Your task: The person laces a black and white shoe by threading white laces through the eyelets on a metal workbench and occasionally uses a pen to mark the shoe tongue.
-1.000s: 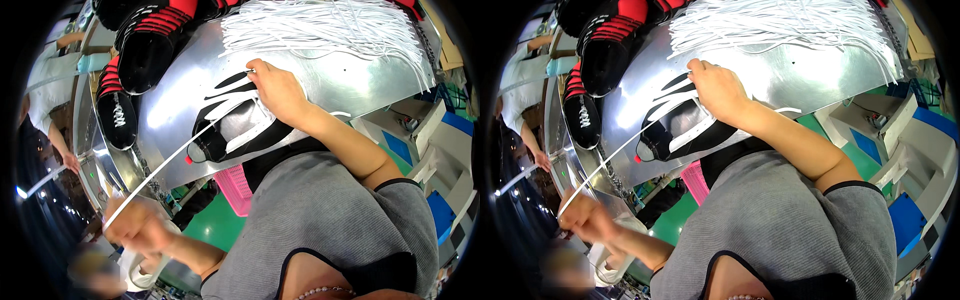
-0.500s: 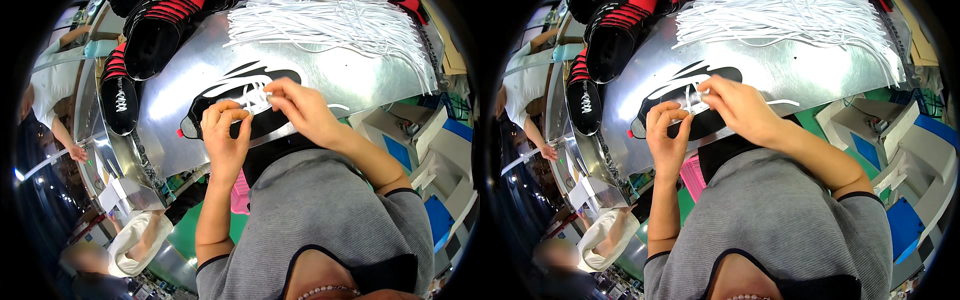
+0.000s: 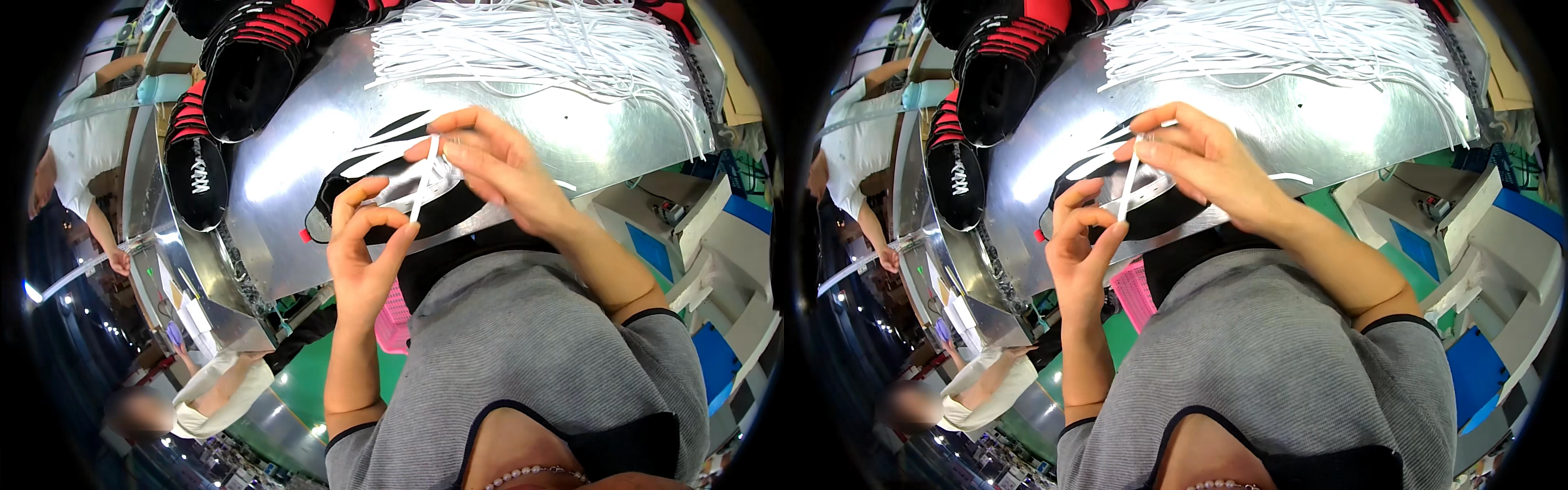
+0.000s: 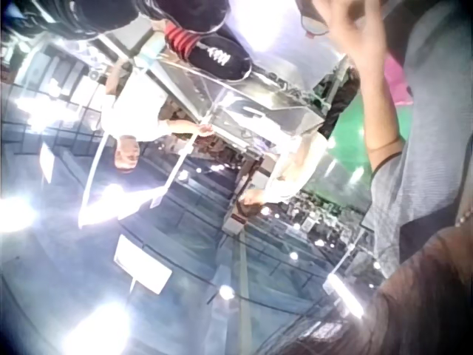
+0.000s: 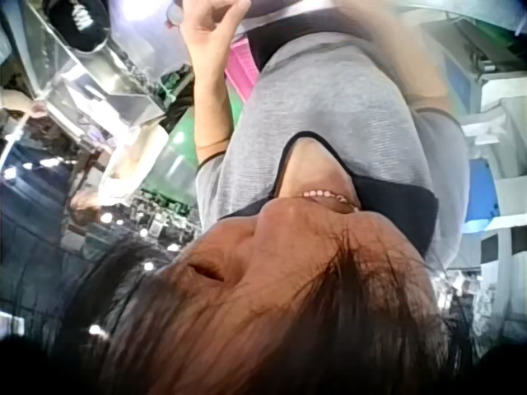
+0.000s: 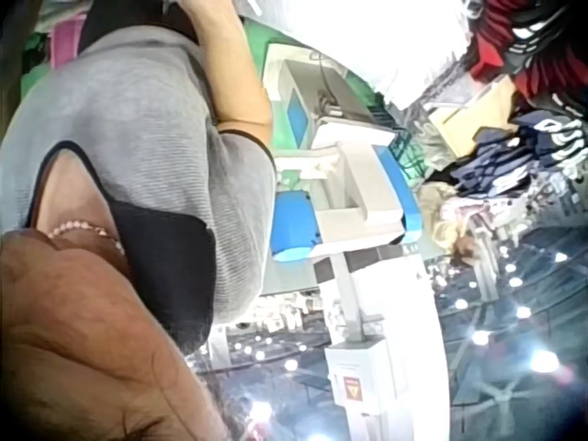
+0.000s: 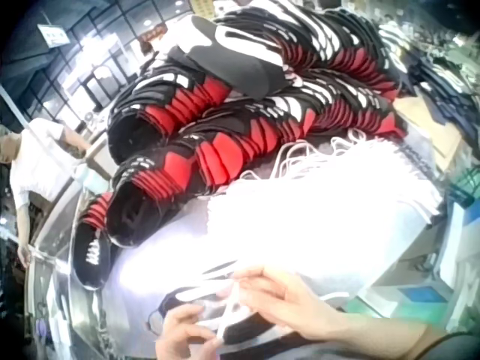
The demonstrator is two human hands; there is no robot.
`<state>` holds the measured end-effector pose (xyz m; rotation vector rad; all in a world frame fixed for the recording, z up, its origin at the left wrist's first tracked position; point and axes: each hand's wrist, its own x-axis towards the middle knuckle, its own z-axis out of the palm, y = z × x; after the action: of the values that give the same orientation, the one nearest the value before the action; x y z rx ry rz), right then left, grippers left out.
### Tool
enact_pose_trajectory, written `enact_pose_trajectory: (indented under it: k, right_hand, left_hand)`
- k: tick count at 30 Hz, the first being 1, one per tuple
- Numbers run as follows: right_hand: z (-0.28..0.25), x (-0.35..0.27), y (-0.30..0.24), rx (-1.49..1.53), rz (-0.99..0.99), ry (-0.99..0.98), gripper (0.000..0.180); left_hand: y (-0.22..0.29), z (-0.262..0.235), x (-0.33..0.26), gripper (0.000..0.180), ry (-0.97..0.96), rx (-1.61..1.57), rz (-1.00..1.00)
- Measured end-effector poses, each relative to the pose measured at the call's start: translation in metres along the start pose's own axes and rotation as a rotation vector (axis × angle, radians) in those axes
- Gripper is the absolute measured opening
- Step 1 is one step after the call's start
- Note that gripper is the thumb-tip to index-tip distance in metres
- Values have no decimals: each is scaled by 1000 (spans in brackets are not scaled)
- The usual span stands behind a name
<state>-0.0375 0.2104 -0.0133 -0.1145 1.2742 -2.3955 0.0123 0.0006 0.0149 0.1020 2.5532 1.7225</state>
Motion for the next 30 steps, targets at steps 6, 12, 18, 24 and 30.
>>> enact_pose_trajectory:
  k: [6, 12, 18, 24, 30]
  right_hand:
    - [-9, 32, 13, -763, -195, 3, 36]
    - [-9, 19, 16, -753, -249, 184, 30]
    - [-5, -18, 21, -781, -146, 76, 14]
    - [-4, -27, 36, -880, -156, 84, 12]
    - [-4, -23, 38, -877, -114, 63, 13]
  left_hand:
    - [-14, 18, 10, 12, 18, 398, 59]
    - [-23, 24, 12, 16, 71, 486, 102]
    - [-23, 21, 16, 20, 69, 504, 128]
    - [-22, 19, 17, 19, 45, 535, 133]
    - [-29, 18, 18, 19, 59, 483, 166]
